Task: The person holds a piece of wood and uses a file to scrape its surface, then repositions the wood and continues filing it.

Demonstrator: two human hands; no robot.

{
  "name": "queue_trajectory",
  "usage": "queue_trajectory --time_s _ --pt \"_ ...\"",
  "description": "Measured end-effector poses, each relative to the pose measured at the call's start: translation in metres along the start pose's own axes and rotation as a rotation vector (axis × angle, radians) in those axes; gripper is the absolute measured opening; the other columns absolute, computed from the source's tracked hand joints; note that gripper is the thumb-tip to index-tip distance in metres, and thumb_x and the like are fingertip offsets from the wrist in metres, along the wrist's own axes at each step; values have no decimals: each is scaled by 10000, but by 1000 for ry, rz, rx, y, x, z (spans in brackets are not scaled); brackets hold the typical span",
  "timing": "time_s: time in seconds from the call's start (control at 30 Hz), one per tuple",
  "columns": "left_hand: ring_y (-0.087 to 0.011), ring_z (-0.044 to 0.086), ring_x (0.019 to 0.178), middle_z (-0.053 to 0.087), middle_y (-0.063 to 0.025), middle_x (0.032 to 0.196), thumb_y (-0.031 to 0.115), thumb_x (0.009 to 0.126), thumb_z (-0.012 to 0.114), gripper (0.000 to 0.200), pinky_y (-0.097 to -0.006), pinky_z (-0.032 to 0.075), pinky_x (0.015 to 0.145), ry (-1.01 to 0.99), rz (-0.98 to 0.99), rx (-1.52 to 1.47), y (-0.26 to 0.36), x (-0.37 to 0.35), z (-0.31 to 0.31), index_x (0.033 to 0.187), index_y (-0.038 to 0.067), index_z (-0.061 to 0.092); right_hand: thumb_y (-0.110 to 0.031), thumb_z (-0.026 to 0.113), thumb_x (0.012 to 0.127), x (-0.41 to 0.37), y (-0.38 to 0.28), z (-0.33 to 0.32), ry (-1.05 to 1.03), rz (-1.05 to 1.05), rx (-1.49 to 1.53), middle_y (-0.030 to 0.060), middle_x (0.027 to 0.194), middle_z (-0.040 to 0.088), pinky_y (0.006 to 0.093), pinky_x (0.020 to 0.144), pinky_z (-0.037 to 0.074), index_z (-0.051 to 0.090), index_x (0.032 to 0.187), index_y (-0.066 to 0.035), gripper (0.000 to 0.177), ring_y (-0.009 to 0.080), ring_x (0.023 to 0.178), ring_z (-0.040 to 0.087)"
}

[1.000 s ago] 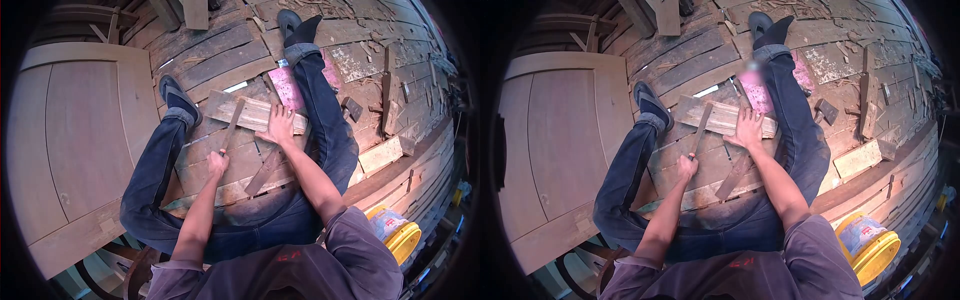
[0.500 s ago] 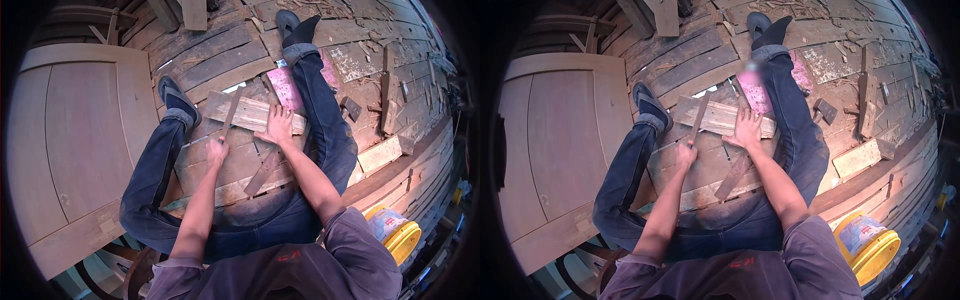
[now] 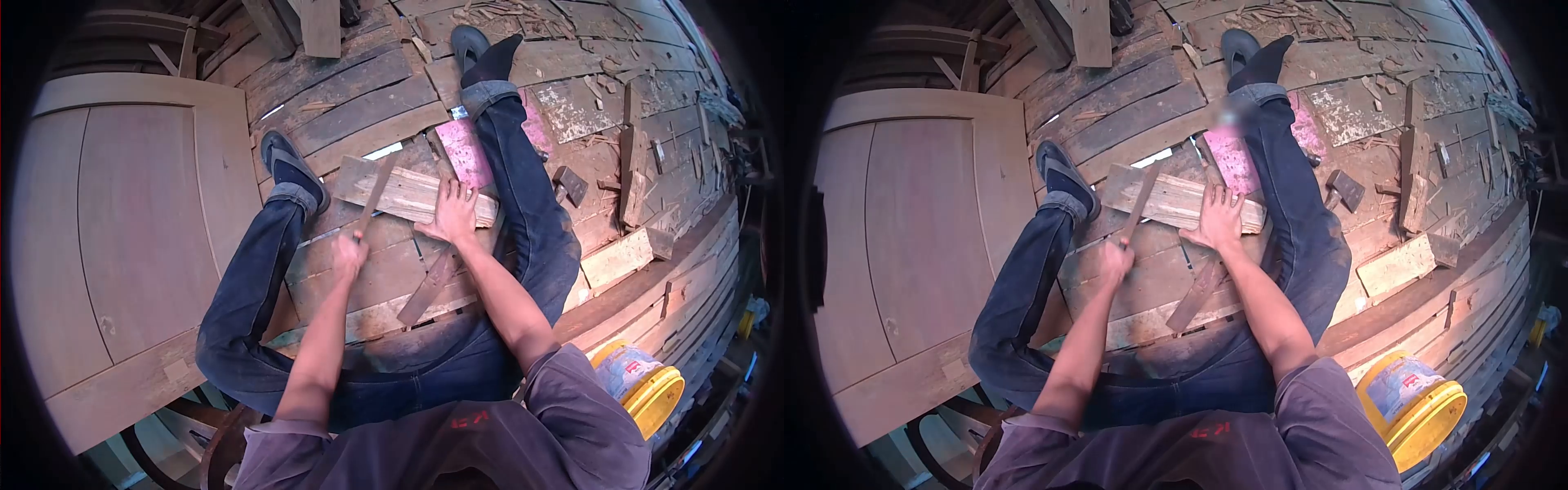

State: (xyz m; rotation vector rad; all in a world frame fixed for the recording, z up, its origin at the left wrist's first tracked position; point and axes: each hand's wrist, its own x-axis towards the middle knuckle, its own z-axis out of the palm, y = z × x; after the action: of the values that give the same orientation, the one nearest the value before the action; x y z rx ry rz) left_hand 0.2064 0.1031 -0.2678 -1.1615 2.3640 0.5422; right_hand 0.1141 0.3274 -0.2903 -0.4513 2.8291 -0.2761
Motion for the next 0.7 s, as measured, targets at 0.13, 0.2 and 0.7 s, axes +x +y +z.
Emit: queue_trajectory --time_s 0.13,0.2,0.7 --pt "-478 661 994 664 -338 1044 373 910 575 473 -534 551 851 85 12 -27 17 23 11 1007 -78 681 -724 770 552 -2 0 2 40 -16 -17 206 1367 449 660 1110 239 332 1456 68 1280 390 1315 397" --pt "-478 663 998 664 -341 1046 356 906 585 461 -530 553 856 26 30 -11 -20 17 33 1013 -83 678 -723 770 553 -3 0 1 7 -3 -20 207 1368 449 658 1105 244 330 1458 70 1281 388 1309 402" --pt "-470 644 1040 638 -363 1085 336 861 635 454 -531 530 904 31 18 -61 -16 18 45 1021 -89 659 -703 781 552 -2 1 2 29 -15 -12 201 1368 452 656 1107 249 333 1452 62 1263 379 1287 419"
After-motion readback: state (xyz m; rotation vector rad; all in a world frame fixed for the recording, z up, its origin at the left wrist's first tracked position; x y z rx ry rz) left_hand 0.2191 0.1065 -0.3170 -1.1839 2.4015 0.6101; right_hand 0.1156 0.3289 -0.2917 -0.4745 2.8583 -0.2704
